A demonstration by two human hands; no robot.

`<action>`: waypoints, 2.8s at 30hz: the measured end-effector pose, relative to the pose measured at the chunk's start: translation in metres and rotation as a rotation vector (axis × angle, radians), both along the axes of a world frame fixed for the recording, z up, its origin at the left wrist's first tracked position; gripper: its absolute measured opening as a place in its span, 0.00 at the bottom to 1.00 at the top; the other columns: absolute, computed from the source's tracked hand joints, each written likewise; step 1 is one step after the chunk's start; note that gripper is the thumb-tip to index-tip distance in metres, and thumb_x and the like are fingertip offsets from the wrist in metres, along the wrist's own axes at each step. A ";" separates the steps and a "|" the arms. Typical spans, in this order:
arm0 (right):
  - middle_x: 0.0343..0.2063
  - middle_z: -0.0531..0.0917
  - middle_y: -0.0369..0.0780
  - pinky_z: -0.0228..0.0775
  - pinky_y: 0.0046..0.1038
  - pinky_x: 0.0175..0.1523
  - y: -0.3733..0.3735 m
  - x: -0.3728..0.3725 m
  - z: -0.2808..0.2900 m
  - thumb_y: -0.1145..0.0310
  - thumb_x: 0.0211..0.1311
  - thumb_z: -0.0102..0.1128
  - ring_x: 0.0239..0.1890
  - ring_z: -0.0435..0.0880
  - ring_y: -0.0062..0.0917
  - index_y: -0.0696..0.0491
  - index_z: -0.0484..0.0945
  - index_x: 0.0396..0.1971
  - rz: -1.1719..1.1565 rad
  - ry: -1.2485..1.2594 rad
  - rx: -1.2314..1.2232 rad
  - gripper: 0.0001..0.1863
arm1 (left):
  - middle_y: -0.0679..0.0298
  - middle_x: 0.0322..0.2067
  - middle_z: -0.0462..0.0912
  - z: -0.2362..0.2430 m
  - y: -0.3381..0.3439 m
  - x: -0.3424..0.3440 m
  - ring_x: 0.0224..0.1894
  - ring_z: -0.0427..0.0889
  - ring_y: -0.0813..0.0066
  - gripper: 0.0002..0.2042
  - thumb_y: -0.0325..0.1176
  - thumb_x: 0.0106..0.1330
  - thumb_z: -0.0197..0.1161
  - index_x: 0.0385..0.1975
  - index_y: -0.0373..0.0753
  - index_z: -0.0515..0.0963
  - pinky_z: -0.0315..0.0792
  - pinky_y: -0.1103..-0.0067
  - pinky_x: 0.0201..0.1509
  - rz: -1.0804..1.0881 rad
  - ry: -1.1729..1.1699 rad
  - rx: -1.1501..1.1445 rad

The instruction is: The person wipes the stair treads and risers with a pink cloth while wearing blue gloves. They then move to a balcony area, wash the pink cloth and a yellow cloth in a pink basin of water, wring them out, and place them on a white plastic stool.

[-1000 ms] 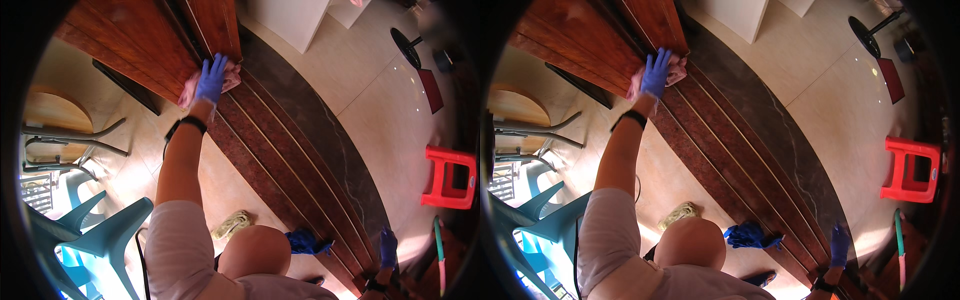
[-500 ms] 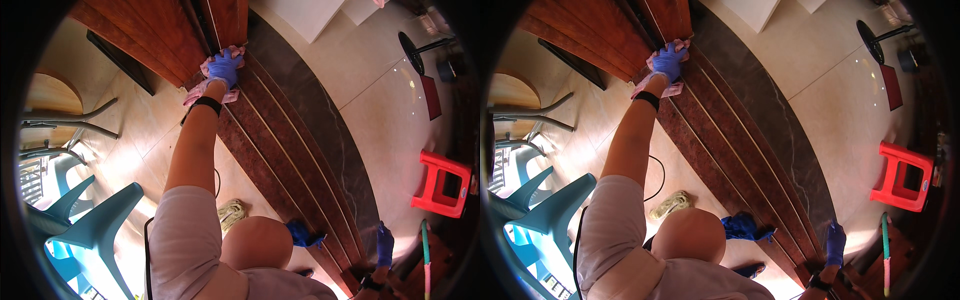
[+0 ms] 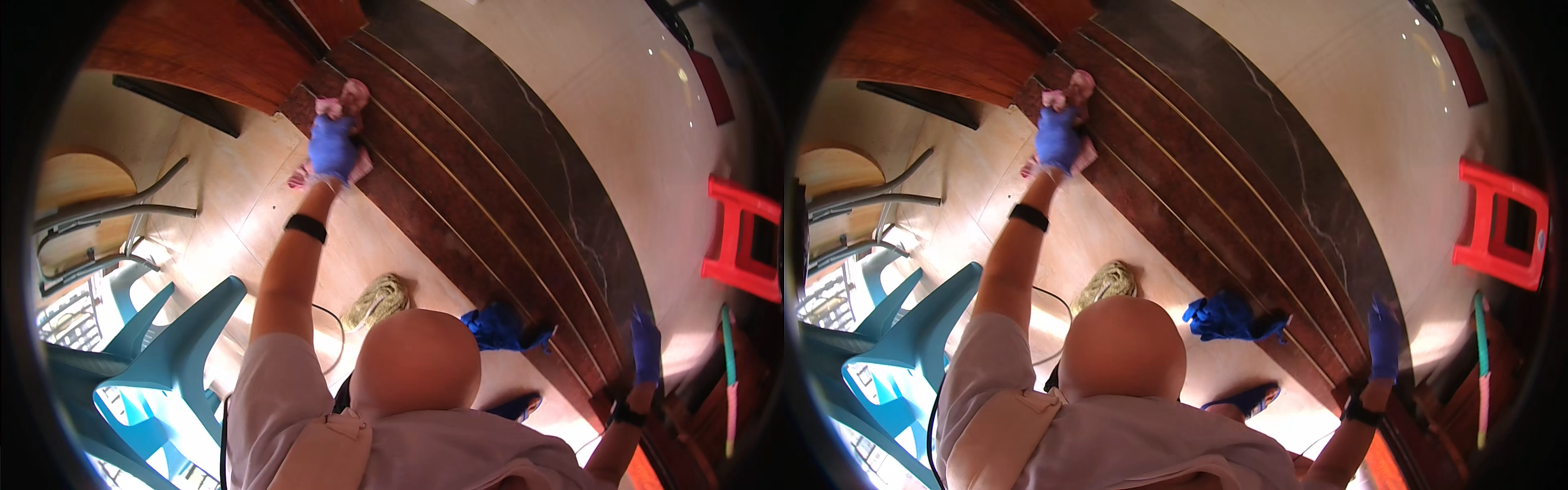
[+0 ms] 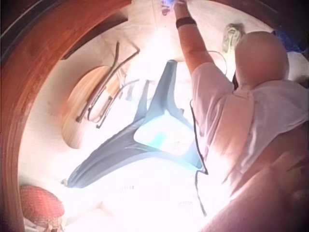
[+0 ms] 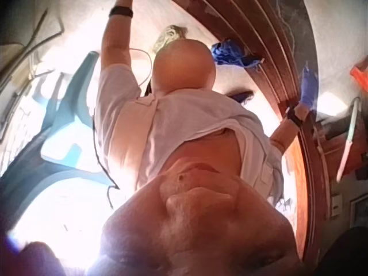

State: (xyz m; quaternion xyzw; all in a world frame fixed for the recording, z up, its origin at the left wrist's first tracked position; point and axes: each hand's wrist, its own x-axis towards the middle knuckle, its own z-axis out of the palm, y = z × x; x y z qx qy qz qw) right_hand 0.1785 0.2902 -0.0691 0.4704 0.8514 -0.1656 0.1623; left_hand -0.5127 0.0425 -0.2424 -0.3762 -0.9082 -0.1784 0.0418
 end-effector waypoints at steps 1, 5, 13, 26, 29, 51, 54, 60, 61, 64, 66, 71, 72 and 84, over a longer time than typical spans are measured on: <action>0.49 0.81 0.46 0.71 0.33 0.54 -0.004 -0.016 -0.004 0.69 0.67 0.51 0.49 0.81 0.37 0.51 0.75 0.57 -0.024 -0.005 -0.021 0.19 | 0.53 0.43 0.73 0.007 0.009 0.038 0.45 0.75 0.49 0.20 0.35 0.45 0.69 0.42 0.51 0.79 0.73 0.61 0.44 -0.031 0.019 -0.027; 0.43 0.82 0.47 0.72 0.33 0.51 -0.016 -0.077 -0.019 0.66 0.66 0.54 0.44 0.81 0.39 0.46 0.76 0.56 -0.072 0.187 -0.032 0.18 | 0.53 0.43 0.73 -0.009 0.013 0.138 0.43 0.74 0.51 0.09 0.29 0.51 0.60 0.33 0.47 0.78 0.72 0.62 0.42 -0.359 0.025 -0.144; 0.41 0.80 0.49 0.71 0.34 0.48 -0.009 -0.077 -0.008 0.65 0.66 0.55 0.42 0.81 0.42 0.41 0.74 0.58 -0.193 0.233 -0.038 0.20 | 0.50 0.54 0.72 0.053 0.016 0.246 0.58 0.71 0.53 0.24 0.26 0.51 0.64 0.52 0.44 0.76 0.69 0.66 0.58 -0.623 -0.507 0.106; 0.58 0.76 0.39 0.67 0.23 0.59 -0.092 -0.010 -0.090 0.65 0.70 0.50 0.55 0.77 0.23 0.53 0.70 0.61 -0.118 0.219 -0.122 0.21 | 0.37 0.60 0.62 0.008 0.051 0.232 0.59 0.65 0.37 0.39 0.37 0.53 0.64 0.68 0.46 0.57 0.61 0.51 0.60 -0.278 -0.079 0.023; 0.59 0.75 0.39 0.66 0.24 0.61 -0.099 -0.029 -0.101 0.64 0.70 0.50 0.57 0.75 0.24 0.54 0.69 0.61 0.052 0.205 -0.080 0.22 | 0.42 0.50 0.72 0.016 0.063 0.272 0.44 0.75 0.41 0.33 0.27 0.53 0.58 0.65 0.46 0.64 0.70 0.57 0.47 -0.555 -0.252 0.057; 0.47 0.77 0.50 0.73 0.36 0.49 -0.105 0.135 -0.127 0.51 0.53 0.69 0.45 0.79 0.39 0.56 0.60 0.64 -1.421 1.070 -0.053 0.43 | 0.61 0.47 0.74 0.044 0.036 0.407 0.48 0.75 0.62 0.18 0.38 0.59 0.60 0.51 0.48 0.74 0.70 0.71 0.43 -1.634 -0.211 -0.107; 0.58 0.68 0.56 0.64 0.42 0.60 -0.098 0.117 -0.175 0.40 0.46 0.70 0.58 0.72 0.45 0.61 0.50 0.68 -1.116 0.078 0.240 0.59 | 0.65 0.39 0.78 0.036 0.022 0.393 0.39 0.79 0.67 0.16 0.34 0.60 0.58 0.49 0.46 0.76 0.70 0.69 0.37 -1.574 -0.371 -0.207; 0.62 0.62 0.58 0.51 0.45 0.69 -0.158 -0.150 -0.154 0.52 0.41 0.70 0.66 0.59 0.50 0.67 0.55 0.64 -0.420 0.245 0.252 0.54 | 0.57 0.35 0.79 0.065 -0.057 0.273 0.38 0.78 0.57 0.23 0.23 0.50 0.63 0.50 0.41 0.77 0.72 0.68 0.43 -0.762 -0.401 0.056; 0.62 0.62 0.56 0.56 0.45 0.66 -0.157 -0.173 -0.146 0.57 0.41 0.68 0.65 0.60 0.51 0.65 0.56 0.63 -0.259 0.281 0.270 0.50 | 0.57 0.35 0.80 0.050 -0.071 0.268 0.39 0.78 0.56 0.24 0.23 0.50 0.63 0.51 0.42 0.77 0.72 0.68 0.44 -0.595 -0.418 0.057; 0.58 0.70 0.53 0.60 0.41 0.64 -0.136 -0.253 -0.124 0.66 0.43 0.64 0.61 0.67 0.48 0.61 0.62 0.62 0.059 0.365 0.080 0.42 | 0.48 0.47 0.77 0.039 -0.120 0.245 0.49 0.76 0.49 0.30 0.28 0.50 0.67 0.58 0.43 0.72 0.71 0.67 0.52 -0.235 -0.386 -0.042; 0.53 0.75 0.50 0.64 0.39 0.60 -0.121 -0.264 -0.121 0.68 0.44 0.62 0.56 0.72 0.45 0.58 0.67 0.58 0.054 0.550 -0.132 0.36 | 0.42 0.55 0.72 0.040 -0.130 0.252 0.54 0.74 0.44 0.33 0.31 0.50 0.70 0.61 0.43 0.70 0.70 0.66 0.56 -0.177 -0.247 -0.068; 0.51 0.79 0.45 0.68 0.32 0.59 -0.148 -0.224 -0.102 0.74 0.52 0.58 0.55 0.77 0.34 0.55 0.73 0.55 -0.493 0.817 -0.619 0.26 | 0.43 0.57 0.69 0.040 -0.157 0.283 0.53 0.73 0.42 0.38 0.37 0.52 0.71 0.65 0.44 0.62 0.71 0.63 0.55 -0.100 -0.330 -0.219; 0.55 0.76 0.44 0.64 0.30 0.62 -0.158 -0.198 -0.099 0.76 0.52 0.57 0.58 0.74 0.32 0.56 0.70 0.59 -0.509 0.919 -0.551 0.29 | 0.47 0.50 0.75 0.040 -0.160 0.282 0.48 0.75 0.45 0.36 0.34 0.55 0.67 0.66 0.45 0.61 0.72 0.64 0.51 -0.189 -0.373 -0.177; 0.70 0.47 0.53 0.50 0.52 0.69 -0.195 -0.216 -0.167 0.45 0.43 0.71 0.72 0.48 0.46 0.56 0.46 0.70 -0.410 -0.081 0.411 0.60 | 0.55 0.39 0.76 0.150 -0.199 0.293 0.41 0.76 0.60 0.46 0.27 0.46 0.74 0.69 0.50 0.59 0.72 0.72 0.46 0.147 -0.294 0.052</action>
